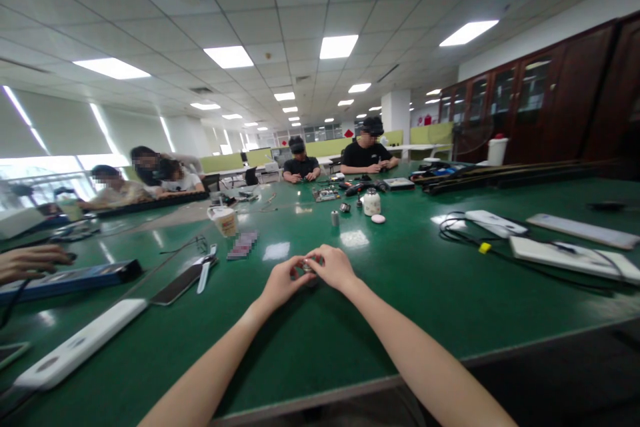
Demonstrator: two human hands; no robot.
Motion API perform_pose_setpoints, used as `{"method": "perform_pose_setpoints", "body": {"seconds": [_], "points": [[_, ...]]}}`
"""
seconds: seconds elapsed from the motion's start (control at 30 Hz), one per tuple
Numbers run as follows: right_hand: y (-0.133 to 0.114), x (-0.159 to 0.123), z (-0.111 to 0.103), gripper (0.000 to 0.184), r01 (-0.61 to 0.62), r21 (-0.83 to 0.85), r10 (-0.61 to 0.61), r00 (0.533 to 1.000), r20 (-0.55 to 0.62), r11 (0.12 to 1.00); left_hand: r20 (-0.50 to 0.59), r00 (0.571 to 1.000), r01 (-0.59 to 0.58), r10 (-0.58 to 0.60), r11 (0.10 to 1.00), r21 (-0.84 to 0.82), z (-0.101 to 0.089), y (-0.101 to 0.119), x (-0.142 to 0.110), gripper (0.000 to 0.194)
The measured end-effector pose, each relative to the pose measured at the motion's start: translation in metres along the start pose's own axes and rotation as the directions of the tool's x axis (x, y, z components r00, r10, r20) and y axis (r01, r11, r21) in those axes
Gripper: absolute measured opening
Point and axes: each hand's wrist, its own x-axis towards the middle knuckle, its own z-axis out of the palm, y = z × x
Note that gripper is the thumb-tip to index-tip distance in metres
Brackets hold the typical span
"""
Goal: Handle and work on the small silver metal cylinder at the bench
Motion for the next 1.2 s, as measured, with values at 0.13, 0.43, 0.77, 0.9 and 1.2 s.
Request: {"method": "perform_pose_setpoints", "body": {"seconds": [0.13,0.43,0.77,0.9,1.2], "points": [[0.0,-0.001,0.0,0.022,-0.001,-0.018,0.002,1.0,0.003,1.0,0.0,1.0,-0.005,0.005,1.0,0.014,0.001,-0.001,0.0,0.036],[-0.003,0.001,-0.003,0.028,-0.048,0.019,0.051,0.988,-0.145,0.999,-0.064,0.989,-0.12,0.131,0.982,0.146,-0.001,0.003,0.001,0.043],[0.0,0.001,-0.003,0.026,-0.053,-0.007,0.051,0.988,-0.145,0.999,0.015,0.974,-0.224,0.225,0.957,0.183,0.001,0.014,0.001,0.034],[-0.001,0.001,-0.004,0.027,-0.057,-0.017,0.054,0.988,-0.145,0.998,0.029,0.98,-0.198,0.196,0.962,0.187,0.001,0.013,0.002,0.039],[-0.001,0.001,-0.004,0.028,-0.065,-0.029,0.06,0.99,-0.131,0.997,0.065,0.978,-0.206,0.197,0.955,0.212,0.0,0.012,0.003,0.036]]}}
